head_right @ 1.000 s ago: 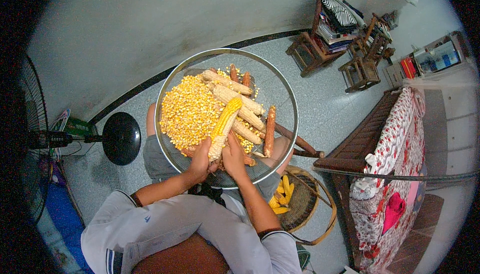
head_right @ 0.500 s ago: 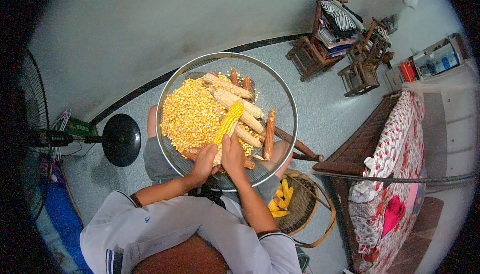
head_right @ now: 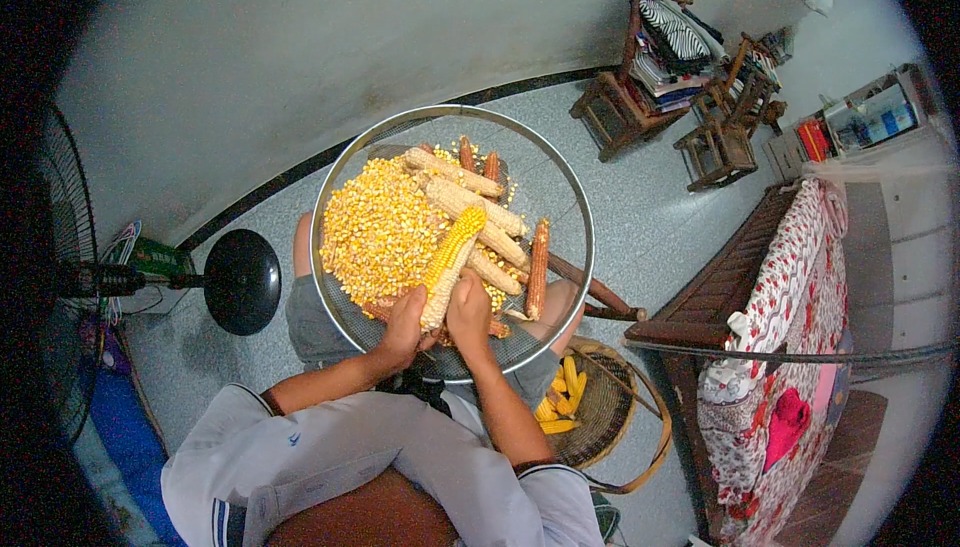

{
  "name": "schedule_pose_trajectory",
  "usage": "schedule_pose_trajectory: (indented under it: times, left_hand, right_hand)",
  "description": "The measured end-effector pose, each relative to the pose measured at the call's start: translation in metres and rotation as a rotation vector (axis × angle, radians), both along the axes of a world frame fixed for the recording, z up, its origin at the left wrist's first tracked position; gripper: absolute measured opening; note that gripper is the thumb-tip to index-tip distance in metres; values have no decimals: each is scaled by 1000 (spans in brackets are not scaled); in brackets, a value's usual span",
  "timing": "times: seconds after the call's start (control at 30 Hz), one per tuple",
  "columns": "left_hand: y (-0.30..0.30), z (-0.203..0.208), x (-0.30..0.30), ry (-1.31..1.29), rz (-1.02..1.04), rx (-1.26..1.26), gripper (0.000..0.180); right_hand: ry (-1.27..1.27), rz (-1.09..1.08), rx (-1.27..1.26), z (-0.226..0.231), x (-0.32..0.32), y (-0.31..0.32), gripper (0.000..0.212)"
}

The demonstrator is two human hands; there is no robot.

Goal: The person removes corn kernels from corn cobs by hand over a sieve, collecting the separated kernels into the sieve.

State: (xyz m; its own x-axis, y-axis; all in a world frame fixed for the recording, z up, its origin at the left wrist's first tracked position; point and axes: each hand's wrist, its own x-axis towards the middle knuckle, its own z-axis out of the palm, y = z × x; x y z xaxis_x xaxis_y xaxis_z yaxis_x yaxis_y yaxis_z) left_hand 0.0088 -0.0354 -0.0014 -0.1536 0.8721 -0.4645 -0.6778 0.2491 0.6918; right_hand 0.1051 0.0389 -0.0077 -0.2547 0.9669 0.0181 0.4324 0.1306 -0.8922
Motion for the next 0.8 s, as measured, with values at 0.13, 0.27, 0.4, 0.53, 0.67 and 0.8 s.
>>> schedule_pose_trajectory:
  times: [0.13, 0.27, 0.4, 0.53, 0.67, 0.8]
  left_hand:
    - [0, 0, 0, 155, -19, -5, 32]
    - [-2, 2, 5, 243, -19, 31, 31]
    - [0, -1, 6, 196, 1, 27, 30]
    - [-2, -4, 1, 71, -41, -10, 29]
    - [0, 2, 4, 95, -70, -29, 29]
    - [-5, 8, 6, 264, -51, -14, 29]
  right_hand:
    - [80, 20, -118, -2, -1, 14, 38]
    - [-81, 6, -103, 13, -12, 15, 40]
    - [-74, 3, -110, 15, -12, 15, 41]
    - [-4, -32, -15, -11, -4, 16, 41]
    - [174, -108, -72, -29, 1, 22, 41]
    - [227, -125, -10, -10, -11, 29, 40]
